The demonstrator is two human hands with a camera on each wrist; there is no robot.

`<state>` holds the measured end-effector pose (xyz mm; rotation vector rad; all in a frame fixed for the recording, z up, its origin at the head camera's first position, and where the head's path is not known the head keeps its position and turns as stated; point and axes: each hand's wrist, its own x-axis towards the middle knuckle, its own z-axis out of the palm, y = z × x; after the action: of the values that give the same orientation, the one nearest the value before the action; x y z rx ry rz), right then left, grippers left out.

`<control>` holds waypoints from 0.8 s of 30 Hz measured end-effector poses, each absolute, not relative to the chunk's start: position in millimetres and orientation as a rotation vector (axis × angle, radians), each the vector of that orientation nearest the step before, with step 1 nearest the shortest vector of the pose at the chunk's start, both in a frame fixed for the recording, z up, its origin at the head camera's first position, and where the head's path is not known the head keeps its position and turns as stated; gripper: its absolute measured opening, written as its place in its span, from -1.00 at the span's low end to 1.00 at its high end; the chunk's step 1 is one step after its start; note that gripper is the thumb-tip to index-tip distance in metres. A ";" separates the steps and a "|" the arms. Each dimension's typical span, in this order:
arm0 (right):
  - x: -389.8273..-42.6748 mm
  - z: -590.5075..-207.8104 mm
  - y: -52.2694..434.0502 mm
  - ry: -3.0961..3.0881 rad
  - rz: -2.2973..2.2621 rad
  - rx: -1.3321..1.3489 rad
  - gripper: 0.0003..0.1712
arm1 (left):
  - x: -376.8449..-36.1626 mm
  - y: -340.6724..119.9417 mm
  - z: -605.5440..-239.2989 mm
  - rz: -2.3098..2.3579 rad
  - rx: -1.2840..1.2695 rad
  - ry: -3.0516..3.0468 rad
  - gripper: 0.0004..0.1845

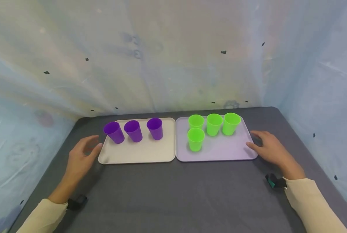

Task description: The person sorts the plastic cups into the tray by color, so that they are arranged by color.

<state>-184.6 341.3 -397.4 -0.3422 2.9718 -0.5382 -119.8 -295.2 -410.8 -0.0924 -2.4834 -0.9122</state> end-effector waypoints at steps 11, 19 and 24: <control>-206.6 -409.1 361.7 3.041 -0.367 -0.345 -0.23 | -137.7 -344.1 -430.4 -0.643 -0.021 -2.722 -0.45; -222.6 -413.5 360.1 3.109 -0.318 -0.344 -0.27 | -160.8 -354.0 -421.9 -0.402 -0.107 -2.844 -0.36; -227.1 -416.8 365.8 3.156 -0.278 -0.385 -0.29 | -172.0 -355.2 -414.1 -0.290 -0.194 -2.858 -0.26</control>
<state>-227.1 365.8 -416.8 -0.3848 3.1556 -0.2776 -172.0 -355.2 -414.1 -0.1937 -2.8582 -0.2902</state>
